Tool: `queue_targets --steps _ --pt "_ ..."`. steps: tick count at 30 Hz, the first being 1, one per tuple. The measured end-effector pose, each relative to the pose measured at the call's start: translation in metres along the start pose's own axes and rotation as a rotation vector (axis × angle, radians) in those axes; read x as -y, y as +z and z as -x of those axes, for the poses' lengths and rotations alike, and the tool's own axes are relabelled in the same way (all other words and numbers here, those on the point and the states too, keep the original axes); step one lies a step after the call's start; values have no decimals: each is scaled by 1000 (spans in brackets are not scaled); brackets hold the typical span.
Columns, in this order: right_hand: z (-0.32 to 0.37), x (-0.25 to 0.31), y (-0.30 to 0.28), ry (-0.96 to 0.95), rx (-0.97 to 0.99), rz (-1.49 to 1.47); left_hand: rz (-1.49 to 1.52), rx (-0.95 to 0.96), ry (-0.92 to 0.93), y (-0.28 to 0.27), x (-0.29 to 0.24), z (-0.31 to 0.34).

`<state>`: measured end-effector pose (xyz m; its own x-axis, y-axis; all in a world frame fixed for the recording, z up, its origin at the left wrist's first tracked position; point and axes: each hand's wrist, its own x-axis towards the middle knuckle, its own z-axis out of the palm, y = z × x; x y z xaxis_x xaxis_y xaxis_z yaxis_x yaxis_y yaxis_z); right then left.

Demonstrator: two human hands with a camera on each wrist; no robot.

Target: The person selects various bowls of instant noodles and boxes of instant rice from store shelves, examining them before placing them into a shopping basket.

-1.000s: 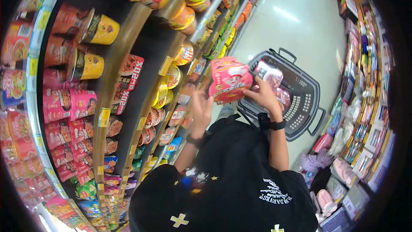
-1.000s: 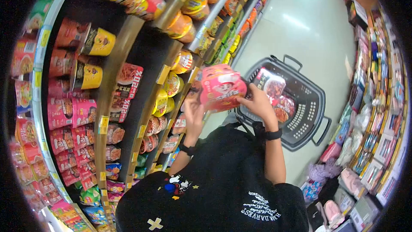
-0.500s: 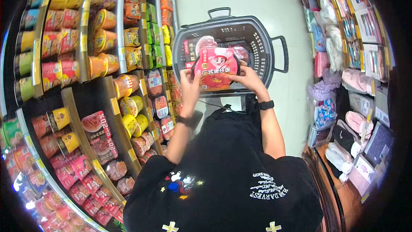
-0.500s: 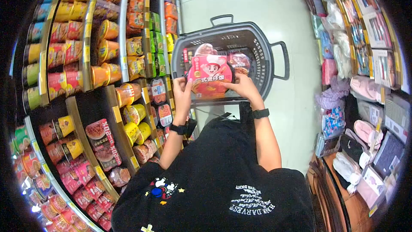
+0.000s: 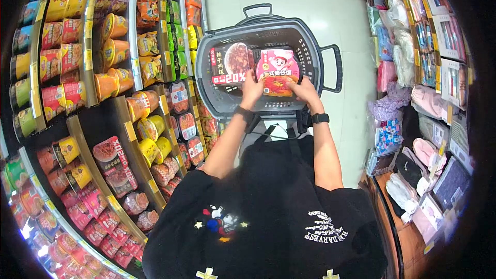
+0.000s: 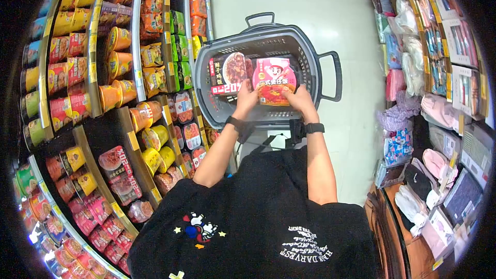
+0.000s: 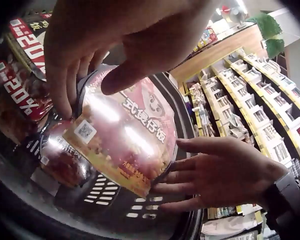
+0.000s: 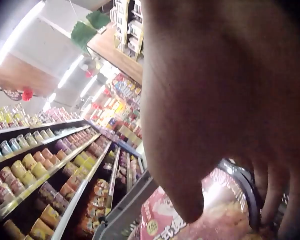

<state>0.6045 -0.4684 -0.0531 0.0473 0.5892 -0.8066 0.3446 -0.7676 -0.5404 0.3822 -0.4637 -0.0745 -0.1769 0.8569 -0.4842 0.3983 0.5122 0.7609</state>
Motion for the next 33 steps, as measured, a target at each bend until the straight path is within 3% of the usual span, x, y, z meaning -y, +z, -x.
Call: queue_targets --steps 2,3,6,8,9,11,13,14,15,17,20,21,24,25,28,33 --pt "-20 -3 10 13 -34 17 -60 16 35 3 -1 -10" --pt "-14 14 9 76 -51 -30 -2 48 98 18 64 -47" --pt "-35 19 24 166 -114 -312 -8 168 -40 26 70 -66" --pt "-42 25 23 169 -35 -367 83 243 -68 37 86 -86" --pt "-64 9 30 186 -100 -288 121 263 -84 42 91 -92" --pt "-87 1 32 185 -72 -301 147 265 -181 41 68 -86" --pt "-98 -13 35 142 -15 -418 67 190 -151 44 47 -75" --pt "-116 -21 37 228 -31 -325 21 163 -127 45 36 -74" --pt "-136 -36 48 186 -200 -152 55 108 -61 56 62 -82" --pt "-142 -21 42 235 -257 198 59 72 -29 60 60 -90" --pt "-134 -5 31 253 -131 139 -49 72 -65 60 63 -89" --pt "-155 -33 31 218 -75 118 -73 67 -68 64 66 -91" --pt "-164 -53 40 25 -329 -19 -225 -29 -26 58 35 -76" --pt "-158 -43 36 -54 -295 -128 -197 -19 -12 54 32 -74" --pt "-132 -26 33 -77 -356 -182 -199 -39 58 52 26 -73" --pt "-135 -28 31 -80 -266 -197 -88 32 24 54 34 -89"
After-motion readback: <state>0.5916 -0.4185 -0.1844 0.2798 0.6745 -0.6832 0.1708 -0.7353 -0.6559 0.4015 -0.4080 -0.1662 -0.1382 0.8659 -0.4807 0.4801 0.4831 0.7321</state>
